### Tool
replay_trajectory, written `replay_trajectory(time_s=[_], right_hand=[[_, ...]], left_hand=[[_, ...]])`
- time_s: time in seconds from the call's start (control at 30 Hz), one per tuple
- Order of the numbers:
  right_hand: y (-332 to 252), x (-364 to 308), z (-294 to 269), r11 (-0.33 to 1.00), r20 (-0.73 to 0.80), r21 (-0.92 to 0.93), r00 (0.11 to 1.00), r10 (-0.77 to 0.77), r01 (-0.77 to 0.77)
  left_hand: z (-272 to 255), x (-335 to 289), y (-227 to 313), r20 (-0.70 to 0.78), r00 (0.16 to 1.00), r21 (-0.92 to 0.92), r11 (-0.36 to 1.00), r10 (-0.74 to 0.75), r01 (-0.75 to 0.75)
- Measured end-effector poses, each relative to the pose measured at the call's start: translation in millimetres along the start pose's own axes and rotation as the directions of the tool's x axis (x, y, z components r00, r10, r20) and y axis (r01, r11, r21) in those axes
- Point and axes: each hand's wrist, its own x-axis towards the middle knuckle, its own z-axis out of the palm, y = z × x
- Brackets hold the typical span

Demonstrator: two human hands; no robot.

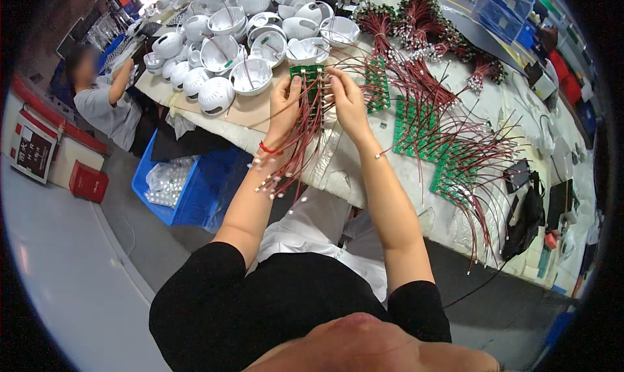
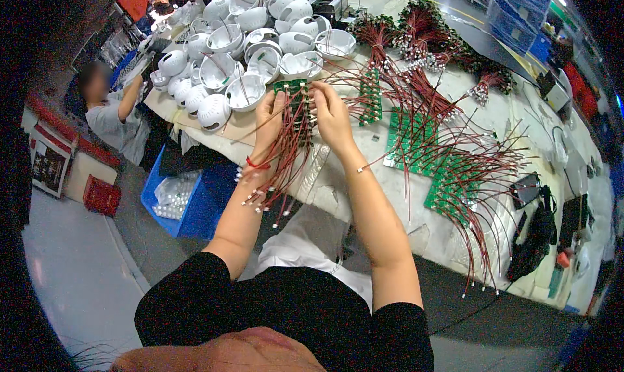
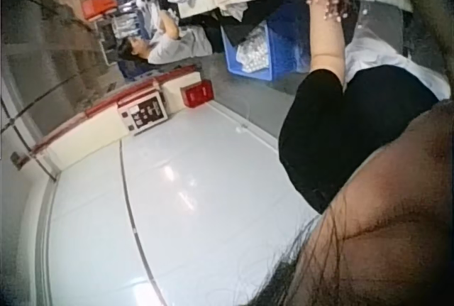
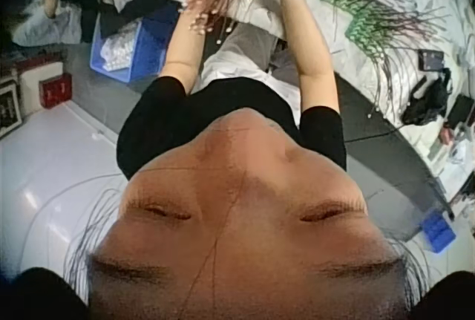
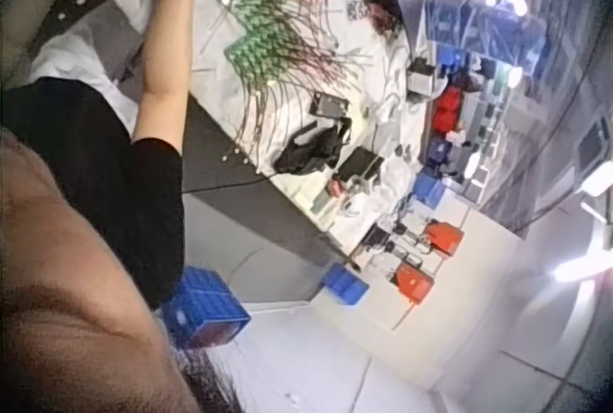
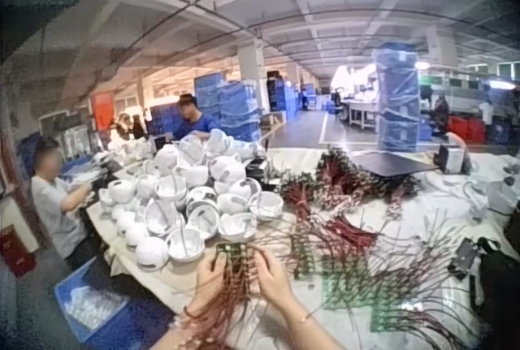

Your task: The person assembles artificial decorative plants by inserting red wire stems into green circuit boards. They pick up bundles of stems, align them, and push them into the board slots. The person also handles small white beads and green leafy components, attaching them to the stems or boards.

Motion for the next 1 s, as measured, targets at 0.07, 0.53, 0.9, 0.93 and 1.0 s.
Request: replay_trajectory(time_s=[0.07, 0.53, 0.9, 0.93, 1.0], right_hand=[[-24.4, -3.2, 2.1, 0.999, -0.017, 0.020, 1.000, -0.026, 0.026], [-38.6, -2.4, -2.5, 0.896, -0.013, -0.335, 0.950, -0.312, 0.290], [-17.4, 2.8, -8.8, 0.998, 0.027, 0.042, 0.999, 0.046, -0.047], [-21.6, 3.6, -11.3, 0.997, 0.034, 0.057, 0.999, 0.043, -0.045], [-18.3, 5.9, -16.2, 0.996, 0.067, 0.068, 0.996, 0.058, -0.062]], left_hand=[[-1.5, 5.8, -7.3, -0.031, 0.999, 0.036, 0.999, 0.030, -0.029], [28.1, -16.8, 24.2, 0.023, 0.986, 0.146, 0.975, 0.167, -0.169], [27.8, -7.1, 13.7, 0.061, 0.991, 0.159, 0.979, 0.121, -0.129], [26.3, -5.1, 15.0, 0.106, 0.988, 0.147, 0.981, 0.111, -0.126], [23.0, -3.0, 18.9, 0.186, 0.977, 0.159, 0.978, 0.106, -0.137]])
